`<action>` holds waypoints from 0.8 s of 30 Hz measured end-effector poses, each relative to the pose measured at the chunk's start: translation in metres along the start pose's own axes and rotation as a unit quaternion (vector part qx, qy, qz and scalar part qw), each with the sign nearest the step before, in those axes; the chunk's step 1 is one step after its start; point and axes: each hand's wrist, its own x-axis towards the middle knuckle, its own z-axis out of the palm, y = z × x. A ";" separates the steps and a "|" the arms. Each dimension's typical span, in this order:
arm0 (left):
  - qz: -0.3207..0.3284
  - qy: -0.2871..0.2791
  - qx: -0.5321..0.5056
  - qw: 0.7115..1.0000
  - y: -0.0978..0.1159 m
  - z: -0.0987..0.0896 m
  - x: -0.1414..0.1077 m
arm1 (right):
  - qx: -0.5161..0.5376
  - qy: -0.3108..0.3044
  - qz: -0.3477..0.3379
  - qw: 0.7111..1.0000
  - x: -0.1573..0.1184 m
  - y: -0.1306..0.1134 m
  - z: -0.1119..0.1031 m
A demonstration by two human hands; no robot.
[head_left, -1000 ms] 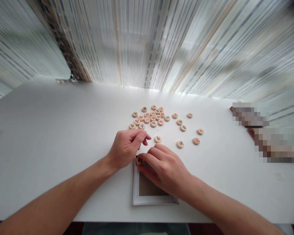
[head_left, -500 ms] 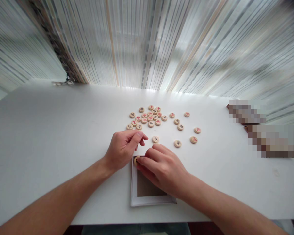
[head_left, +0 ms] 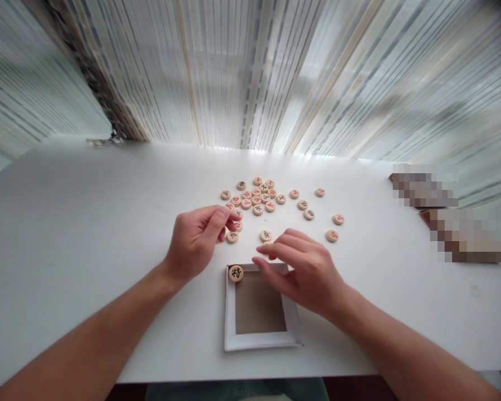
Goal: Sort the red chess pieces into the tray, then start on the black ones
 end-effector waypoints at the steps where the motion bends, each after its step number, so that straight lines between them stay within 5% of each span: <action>1: 0.000 0.013 0.004 1.000 0.001 -0.004 0.003 | -0.002 0.023 0.012 1.000 0.001 0.006 -0.004; 12: 0.021 0.083 0.101 0.991 0.001 -0.025 0.018 | -0.035 0.160 0.252 0.954 0.004 0.083 -0.026; 17: 0.018 0.058 0.208 0.976 0.000 -0.022 0.016 | -0.023 0.178 0.299 0.937 0.001 0.108 -0.032; 24: 0.021 0.029 0.241 0.970 -0.002 -0.019 0.016 | -0.019 0.157 0.293 0.943 0.002 0.106 -0.027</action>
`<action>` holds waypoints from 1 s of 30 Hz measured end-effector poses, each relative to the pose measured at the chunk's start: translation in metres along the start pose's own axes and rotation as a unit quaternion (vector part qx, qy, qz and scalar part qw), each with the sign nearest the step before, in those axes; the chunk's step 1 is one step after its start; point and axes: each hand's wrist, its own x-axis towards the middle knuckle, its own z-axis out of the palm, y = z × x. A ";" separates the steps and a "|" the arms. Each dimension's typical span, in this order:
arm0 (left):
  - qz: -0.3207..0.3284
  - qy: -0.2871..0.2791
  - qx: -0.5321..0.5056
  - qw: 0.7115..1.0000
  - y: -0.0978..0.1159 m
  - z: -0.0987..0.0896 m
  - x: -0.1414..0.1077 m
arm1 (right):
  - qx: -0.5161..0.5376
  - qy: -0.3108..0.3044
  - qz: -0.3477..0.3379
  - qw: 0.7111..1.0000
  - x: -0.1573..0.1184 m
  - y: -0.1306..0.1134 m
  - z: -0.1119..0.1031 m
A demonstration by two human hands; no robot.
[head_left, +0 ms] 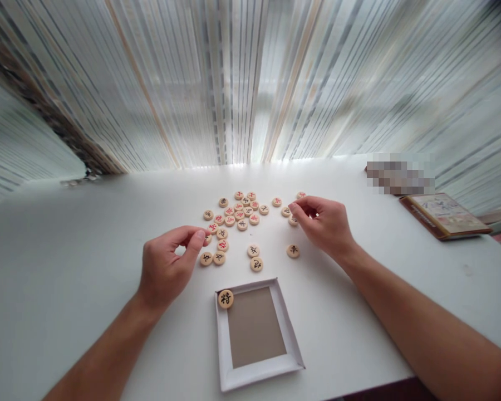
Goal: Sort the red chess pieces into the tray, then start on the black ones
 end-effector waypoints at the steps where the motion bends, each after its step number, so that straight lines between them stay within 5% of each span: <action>1: -0.002 -0.005 -0.001 1.000 -0.001 0.000 0.000 | -0.002 -0.005 -0.004 1.000 -0.001 -0.001 0.001; 10: 0.055 -0.037 0.007 0.998 -0.002 0.002 0.002 | -0.035 -0.087 -0.039 0.995 0.003 -0.019 0.011; 22: 0.083 -0.026 -0.005 0.996 -0.002 0.001 0.000 | -0.095 -0.230 -0.007 0.969 0.091 -0.022 0.068; 30: 0.099 -0.034 -0.024 0.994 -0.001 0.001 -0.001 | -0.059 -0.265 0.037 0.962 0.102 -0.019 0.068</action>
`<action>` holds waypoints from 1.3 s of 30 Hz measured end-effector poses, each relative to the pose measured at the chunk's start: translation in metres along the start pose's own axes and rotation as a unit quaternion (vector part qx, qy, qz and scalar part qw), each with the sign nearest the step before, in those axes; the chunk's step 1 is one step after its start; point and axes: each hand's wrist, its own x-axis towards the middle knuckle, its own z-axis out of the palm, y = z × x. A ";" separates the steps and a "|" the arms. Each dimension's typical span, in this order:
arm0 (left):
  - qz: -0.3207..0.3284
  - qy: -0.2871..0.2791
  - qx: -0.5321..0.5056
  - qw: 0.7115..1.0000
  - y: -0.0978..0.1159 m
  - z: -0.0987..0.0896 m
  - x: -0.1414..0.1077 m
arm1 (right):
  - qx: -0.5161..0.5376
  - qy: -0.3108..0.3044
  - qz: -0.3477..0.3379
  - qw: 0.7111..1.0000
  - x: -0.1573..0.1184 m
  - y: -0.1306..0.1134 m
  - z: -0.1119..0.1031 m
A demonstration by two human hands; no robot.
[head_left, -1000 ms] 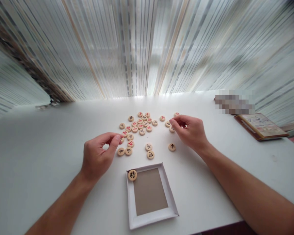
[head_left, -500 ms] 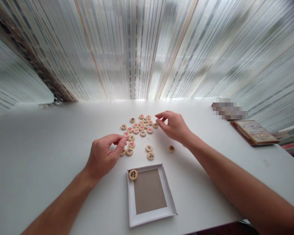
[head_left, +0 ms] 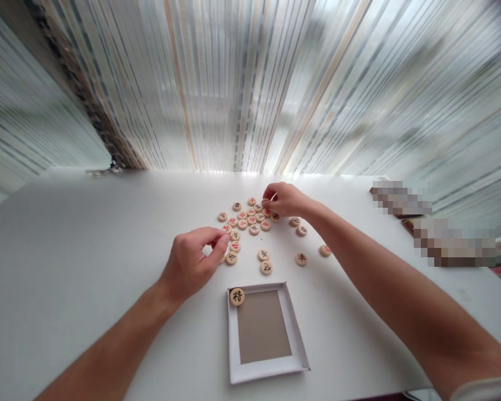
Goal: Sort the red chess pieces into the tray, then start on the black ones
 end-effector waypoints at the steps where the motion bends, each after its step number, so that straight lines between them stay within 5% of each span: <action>1: 0.002 0.000 -0.002 1.000 0.000 0.000 0.000 | 0.011 0.015 0.001 1.000 -0.003 0.000 0.000; 6: 0.000 0.004 -0.017 1.000 0.003 0.000 -0.002 | 0.115 0.076 0.035 0.990 -0.040 -0.009 -0.001; 12: -0.028 0.002 -0.078 0.997 0.012 0.004 -0.004 | 0.296 0.029 0.021 0.955 -0.115 -0.031 0.005; 17: -0.085 -0.036 -0.179 0.979 0.023 0.011 -0.010 | 0.512 -0.028 0.056 0.857 -0.154 -0.043 0.020; 25: -0.127 -0.064 -0.267 0.953 0.037 0.018 -0.015 | 0.534 -0.019 0.000 0.846 -0.171 -0.056 0.035; 34: -0.104 -0.066 -0.222 0.967 0.052 0.017 -0.024 | 0.511 0.019 -0.036 0.858 -0.182 -0.057 0.033; 39: -0.064 -0.049 -0.212 0.974 0.055 0.020 -0.027 | 0.557 -0.014 -0.010 0.830 -0.185 -0.060 0.029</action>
